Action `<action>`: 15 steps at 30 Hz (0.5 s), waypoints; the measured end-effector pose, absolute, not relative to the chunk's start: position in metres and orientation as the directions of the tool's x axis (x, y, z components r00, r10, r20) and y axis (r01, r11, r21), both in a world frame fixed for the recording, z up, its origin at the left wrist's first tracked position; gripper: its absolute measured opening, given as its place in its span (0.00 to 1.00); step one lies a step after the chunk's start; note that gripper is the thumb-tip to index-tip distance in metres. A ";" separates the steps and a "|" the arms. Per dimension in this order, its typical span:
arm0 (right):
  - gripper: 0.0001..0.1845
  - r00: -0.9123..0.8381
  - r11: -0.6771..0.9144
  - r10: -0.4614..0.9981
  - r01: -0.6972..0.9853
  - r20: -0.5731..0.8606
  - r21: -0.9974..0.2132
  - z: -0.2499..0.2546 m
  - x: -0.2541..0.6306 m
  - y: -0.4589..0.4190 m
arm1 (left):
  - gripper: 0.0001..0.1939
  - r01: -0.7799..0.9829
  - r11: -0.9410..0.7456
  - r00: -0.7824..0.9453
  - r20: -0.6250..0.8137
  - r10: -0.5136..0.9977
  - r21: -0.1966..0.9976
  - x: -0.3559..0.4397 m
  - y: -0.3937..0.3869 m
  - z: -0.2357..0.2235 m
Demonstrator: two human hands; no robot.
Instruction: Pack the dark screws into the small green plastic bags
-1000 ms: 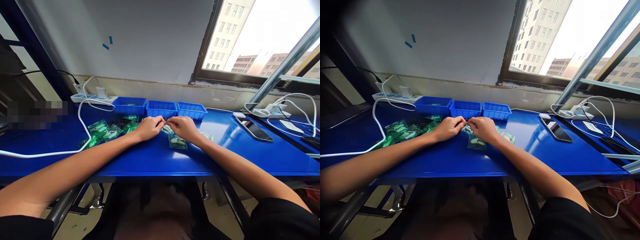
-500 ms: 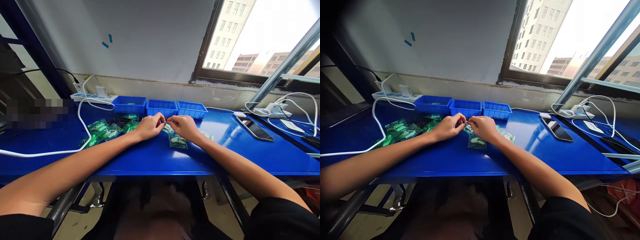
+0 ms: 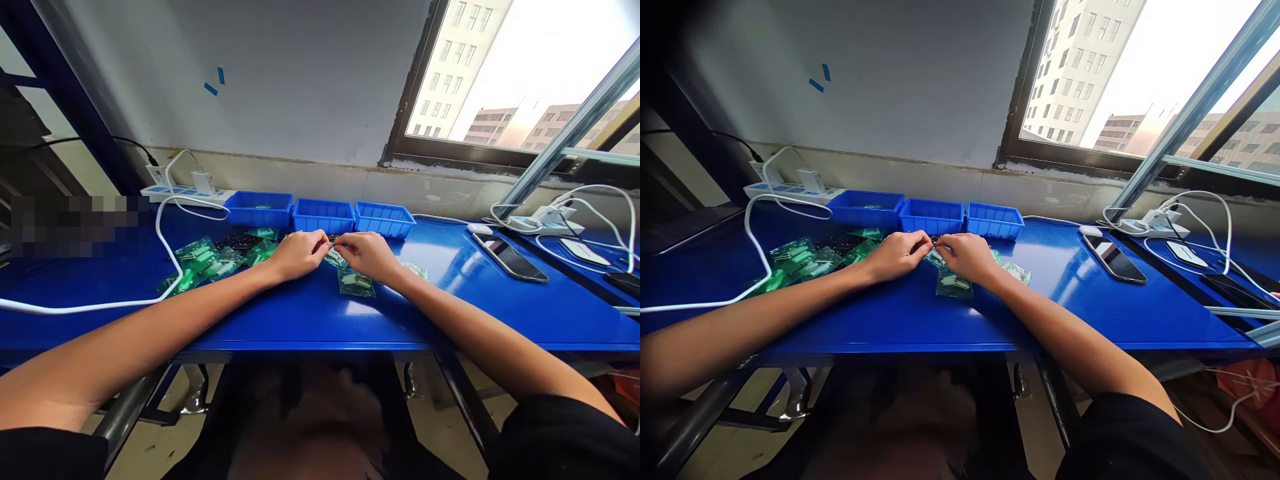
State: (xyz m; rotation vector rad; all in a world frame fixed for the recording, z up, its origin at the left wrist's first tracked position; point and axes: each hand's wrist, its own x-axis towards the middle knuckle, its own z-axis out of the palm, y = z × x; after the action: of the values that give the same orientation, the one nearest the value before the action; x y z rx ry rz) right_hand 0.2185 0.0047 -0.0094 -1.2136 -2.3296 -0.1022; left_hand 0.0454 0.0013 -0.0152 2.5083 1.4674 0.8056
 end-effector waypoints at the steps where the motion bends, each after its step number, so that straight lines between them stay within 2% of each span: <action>1: 0.10 -0.474 0.599 0.747 0.785 0.467 -0.162 -0.009 0.218 0.005 | 0.13 0.775 -0.519 0.387 0.378 0.841 0.360 0.046 0.001 -0.015; 15: 0.10 -0.466 0.564 0.785 0.810 0.408 -0.161 -0.006 0.218 0.002 | 0.12 0.783 -0.500 0.378 0.355 0.855 0.371 0.046 0.000 -0.014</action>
State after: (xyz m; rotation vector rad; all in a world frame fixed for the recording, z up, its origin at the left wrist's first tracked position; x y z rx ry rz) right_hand 0.2177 0.0018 -0.0062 -1.2868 -2.3622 -0.0765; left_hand 0.0462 -0.0004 -0.0135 2.4881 1.4893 0.7722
